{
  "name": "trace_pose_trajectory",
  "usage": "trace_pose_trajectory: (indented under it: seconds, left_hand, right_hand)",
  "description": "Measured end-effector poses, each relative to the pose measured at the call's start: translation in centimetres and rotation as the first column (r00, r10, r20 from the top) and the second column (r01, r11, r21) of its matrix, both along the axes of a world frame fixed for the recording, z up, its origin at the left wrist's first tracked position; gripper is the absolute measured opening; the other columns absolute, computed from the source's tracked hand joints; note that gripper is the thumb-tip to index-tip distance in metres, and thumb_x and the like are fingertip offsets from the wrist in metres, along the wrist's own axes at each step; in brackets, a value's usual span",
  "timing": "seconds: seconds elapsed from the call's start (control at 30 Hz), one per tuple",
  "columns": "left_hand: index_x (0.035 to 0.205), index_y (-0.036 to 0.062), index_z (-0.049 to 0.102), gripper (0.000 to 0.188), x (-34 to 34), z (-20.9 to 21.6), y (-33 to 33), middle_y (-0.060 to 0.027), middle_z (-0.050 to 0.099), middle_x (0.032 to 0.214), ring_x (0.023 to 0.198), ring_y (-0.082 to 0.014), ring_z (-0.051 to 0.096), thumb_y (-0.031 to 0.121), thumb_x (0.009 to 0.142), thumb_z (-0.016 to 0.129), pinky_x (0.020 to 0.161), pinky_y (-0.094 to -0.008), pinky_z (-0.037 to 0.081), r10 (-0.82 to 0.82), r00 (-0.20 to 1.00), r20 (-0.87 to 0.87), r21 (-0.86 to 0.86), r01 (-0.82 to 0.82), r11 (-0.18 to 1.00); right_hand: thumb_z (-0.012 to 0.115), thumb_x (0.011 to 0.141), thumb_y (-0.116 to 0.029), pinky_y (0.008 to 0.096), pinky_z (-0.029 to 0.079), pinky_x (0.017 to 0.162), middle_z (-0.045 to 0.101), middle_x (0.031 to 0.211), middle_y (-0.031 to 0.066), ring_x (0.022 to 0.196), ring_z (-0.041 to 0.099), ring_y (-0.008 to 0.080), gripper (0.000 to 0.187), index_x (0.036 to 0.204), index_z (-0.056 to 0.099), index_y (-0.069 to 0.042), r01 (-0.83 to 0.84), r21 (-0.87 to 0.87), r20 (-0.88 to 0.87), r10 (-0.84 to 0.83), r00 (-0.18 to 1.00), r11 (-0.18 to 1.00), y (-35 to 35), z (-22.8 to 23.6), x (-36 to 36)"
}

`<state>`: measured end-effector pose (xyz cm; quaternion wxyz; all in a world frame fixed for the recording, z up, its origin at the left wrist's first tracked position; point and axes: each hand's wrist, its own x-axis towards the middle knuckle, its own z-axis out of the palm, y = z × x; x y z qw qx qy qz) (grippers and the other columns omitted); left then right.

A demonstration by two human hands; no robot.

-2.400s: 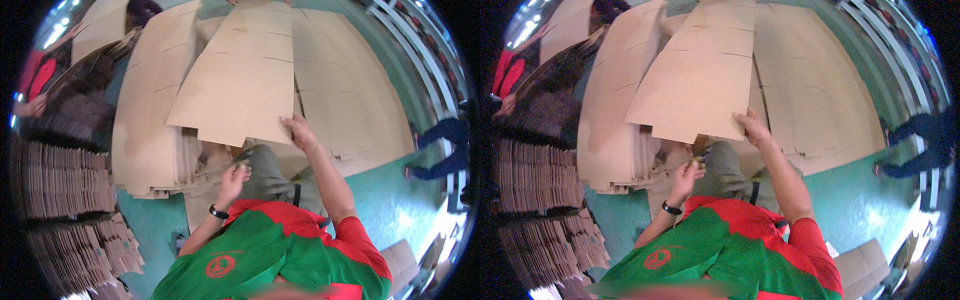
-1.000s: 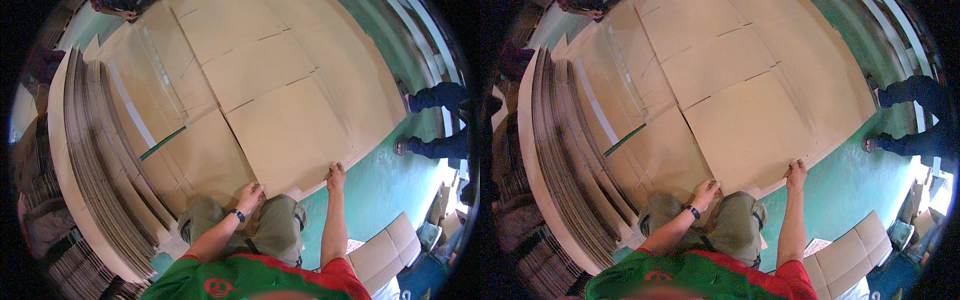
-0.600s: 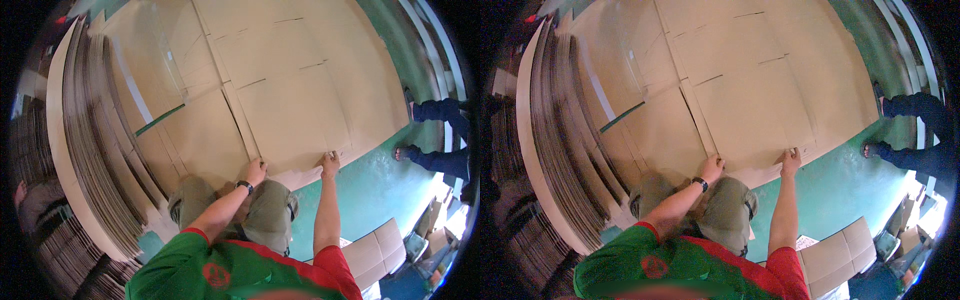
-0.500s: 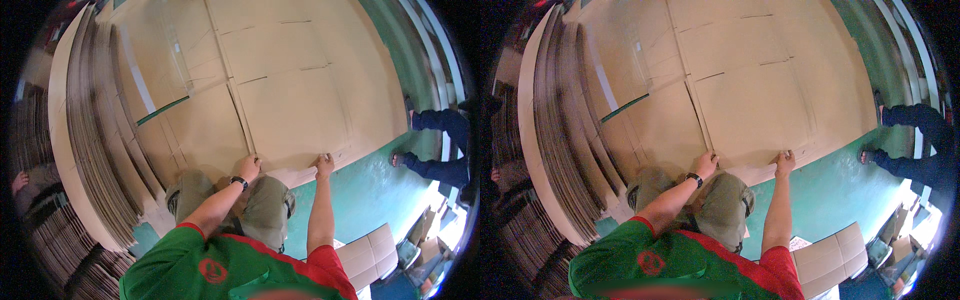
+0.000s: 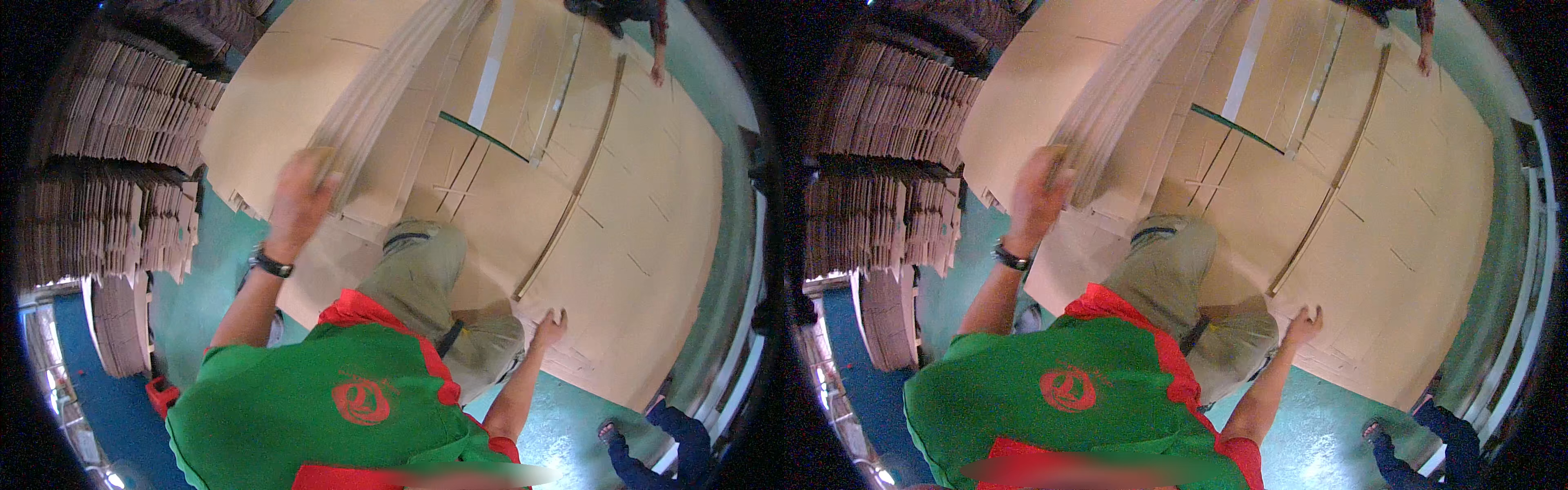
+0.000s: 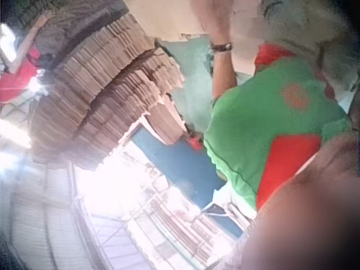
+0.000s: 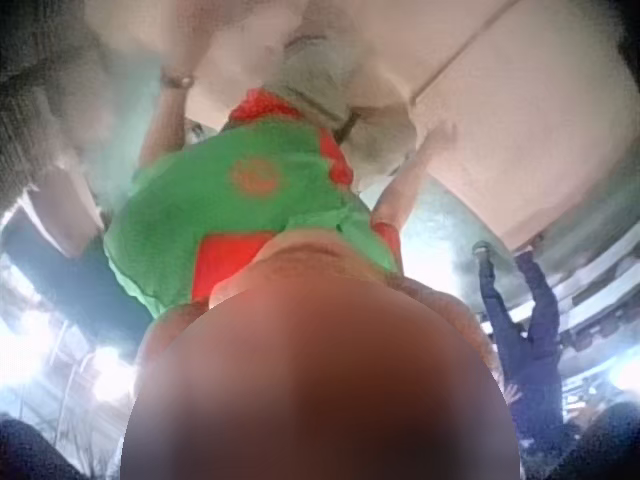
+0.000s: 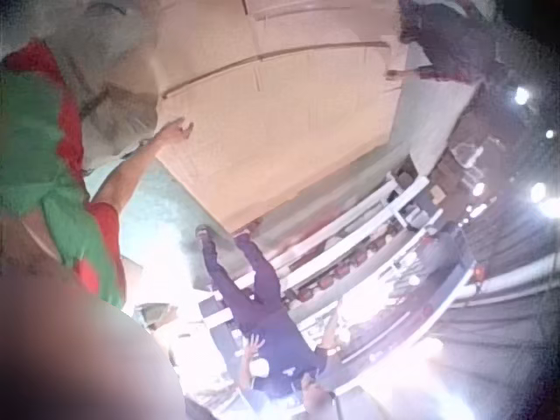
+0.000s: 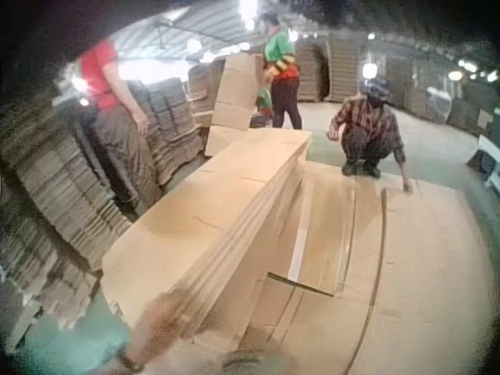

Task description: The person sits on the floor and repeatedly picks up flat cardboard pieces from a large pile, then places them onto a separate stack. The person occasionally pauses to move a white bucket before resuming the stacking process.

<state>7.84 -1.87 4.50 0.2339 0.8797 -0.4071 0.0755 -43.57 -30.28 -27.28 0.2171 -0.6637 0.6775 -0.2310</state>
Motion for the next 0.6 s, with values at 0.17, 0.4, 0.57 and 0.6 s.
trace_pose_trajectory:
  seconds: [0.17, 0.4, 0.57, 0.6]
  left_hand:
    - [0.142, 0.0012, 0.041, 0.071, 3.2, -1.9, 6.7, -0.0291, 0.037, 0.145, 0.132, -0.0508, 0.034, 0.038, 0.087, 0.065, 0.110, -0.0596, 0.026, 0.193, 0.966, 0.170, 0.256, -0.233, 0.938]
    - [0.148, 0.0007, 0.032, 0.083, -2.0, -3.3, 6.8, -0.0302, 0.024, 0.153, 0.142, -0.0530, 0.017, 0.045, 0.086, 0.064, 0.117, -0.0578, 0.014, 0.018, 0.998, 0.054, 0.171, -0.027, 0.985]
    - [0.142, 0.0006, 0.040, 0.068, -4.2, -2.5, 7.8, -0.0289, 0.040, 0.143, 0.137, -0.0466, 0.032, 0.031, 0.086, 0.067, 0.115, -0.0539, 0.024, -0.161, 0.953, -0.257, -0.104, 0.138, 0.985]
    - [0.139, 0.0010, 0.043, 0.063, -4.7, -2.6, 8.4, -0.0273, 0.044, 0.140, 0.134, -0.0444, 0.037, 0.028, 0.087, 0.066, 0.113, -0.0524, 0.027, -0.195, 0.909, -0.369, -0.167, 0.141, 0.976]
  right_hand:
    - [0.067, 0.089, -0.021, 0.0378, 0.051, 0.084, 0.062, 0.122, 0.0136, 0.097, 0.062, 0.0240, 0.043, 0.129, 0.060, -0.005, -0.350, 0.153, 0.382, 0.272, 0.883, 0.924, 7.8, 8.4, 19.1]
    - [0.065, 0.092, -0.031, 0.0377, 0.053, 0.082, 0.071, 0.096, 0.0188, 0.088, 0.069, 0.0283, 0.038, 0.108, 0.068, 0.003, -0.827, 0.067, 0.651, 0.604, 0.461, 0.559, 18.2, 23.4, 39.3]
    - [0.068, 0.087, -0.040, 0.0385, 0.052, 0.070, 0.069, 0.078, 0.0182, 0.074, 0.068, 0.0266, 0.044, 0.091, 0.069, 0.004, -0.837, 0.180, 0.619, 0.603, 0.504, 0.516, 20.6, 27.3, 47.6]
    - [0.069, 0.087, -0.040, 0.0390, 0.052, 0.069, 0.069, 0.077, 0.0182, 0.072, 0.068, 0.0270, 0.044, 0.090, 0.069, 0.003, -0.837, 0.150, 0.603, 0.622, 0.499, 0.526, 20.9, 27.5, 48.5]
